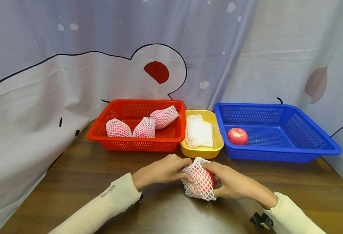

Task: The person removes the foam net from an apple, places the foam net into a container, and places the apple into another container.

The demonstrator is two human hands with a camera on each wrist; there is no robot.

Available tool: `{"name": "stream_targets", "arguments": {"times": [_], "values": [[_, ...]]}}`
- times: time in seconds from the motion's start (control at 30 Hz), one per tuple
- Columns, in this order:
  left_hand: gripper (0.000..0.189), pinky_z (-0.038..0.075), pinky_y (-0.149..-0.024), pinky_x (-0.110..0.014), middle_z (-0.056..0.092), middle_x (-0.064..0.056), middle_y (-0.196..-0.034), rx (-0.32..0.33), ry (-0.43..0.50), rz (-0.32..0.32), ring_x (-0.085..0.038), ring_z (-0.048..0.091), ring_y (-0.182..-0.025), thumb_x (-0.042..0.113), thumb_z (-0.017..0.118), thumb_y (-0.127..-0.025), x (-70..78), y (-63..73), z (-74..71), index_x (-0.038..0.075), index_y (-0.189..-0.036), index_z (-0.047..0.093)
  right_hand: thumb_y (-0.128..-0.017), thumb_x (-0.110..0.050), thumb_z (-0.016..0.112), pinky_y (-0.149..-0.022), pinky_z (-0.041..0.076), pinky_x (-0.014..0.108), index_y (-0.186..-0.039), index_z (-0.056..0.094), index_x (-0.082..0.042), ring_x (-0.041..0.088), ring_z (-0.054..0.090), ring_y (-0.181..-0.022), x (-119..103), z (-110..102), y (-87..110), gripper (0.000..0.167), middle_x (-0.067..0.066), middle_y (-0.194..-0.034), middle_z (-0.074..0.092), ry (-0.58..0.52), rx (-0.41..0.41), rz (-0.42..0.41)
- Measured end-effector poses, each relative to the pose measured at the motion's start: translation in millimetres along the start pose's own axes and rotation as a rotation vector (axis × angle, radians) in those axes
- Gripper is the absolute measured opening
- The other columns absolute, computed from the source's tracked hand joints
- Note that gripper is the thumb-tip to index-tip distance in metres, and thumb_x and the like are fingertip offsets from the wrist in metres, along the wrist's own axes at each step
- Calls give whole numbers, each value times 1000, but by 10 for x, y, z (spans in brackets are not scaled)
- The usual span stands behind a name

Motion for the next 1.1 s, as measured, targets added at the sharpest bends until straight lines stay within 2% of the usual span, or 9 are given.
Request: {"name": "stream_targets", "arguments": {"times": [0.13,0.2,0.4,0.5,0.73,1.1], "values": [[29,27,-53,-11,38,9,-67,20,-7,30,2,33,-59,32,76,-85,-5,6,-5,10,-87,56,-81,-32,81,-106,46,51,-141,46,-2,30,54,-129,-4,12,-44,76,12,-141,55,11,-37,3],[30,25,-53,-11,36,9,-66,23,-4,35,2,31,-58,31,76,-84,-6,11,-7,11,-85,55,-79,-31,82,-106,45,52,-142,43,-1,30,54,-129,-5,21,-66,80,13,-141,54,3,-54,15],[31,24,-53,-11,34,8,-66,24,-13,42,2,30,-58,30,77,-84,-6,17,-5,11,-84,53,-68,-22,85,-99,50,39,-136,42,-4,17,57,-112,3,64,-119,83,4,-124,57,-8,-72,30],[30,25,-53,-11,36,7,-67,32,-13,39,1,31,-59,30,77,-84,2,21,-10,11,-84,54,-66,-26,86,-97,50,34,-134,42,-7,12,55,-109,13,90,-138,82,1,-122,55,-8,-50,25],[27,31,-56,-10,42,9,-68,36,-30,40,0,38,-61,29,77,-85,31,22,-19,11,-86,57,-62,-32,88,-91,53,32,-131,48,-4,14,56,-106,64,93,-112,85,5,-121,57,28,5,32],[20,33,-58,-11,50,7,-70,75,-27,-15,-1,41,-62,29,73,-90,15,20,-46,13,-91,63,-63,-30,89,-84,54,32,-133,52,-7,17,58,-103,143,-57,-30,83,8,-122,57,13,118,140]]}}
Point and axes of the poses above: each hand's wrist, its own y-axis away from the middle knuckle, its own z-axis out of the palm, x = y × z, the point moved 2 cm from there along -y, towards the middle knuckle
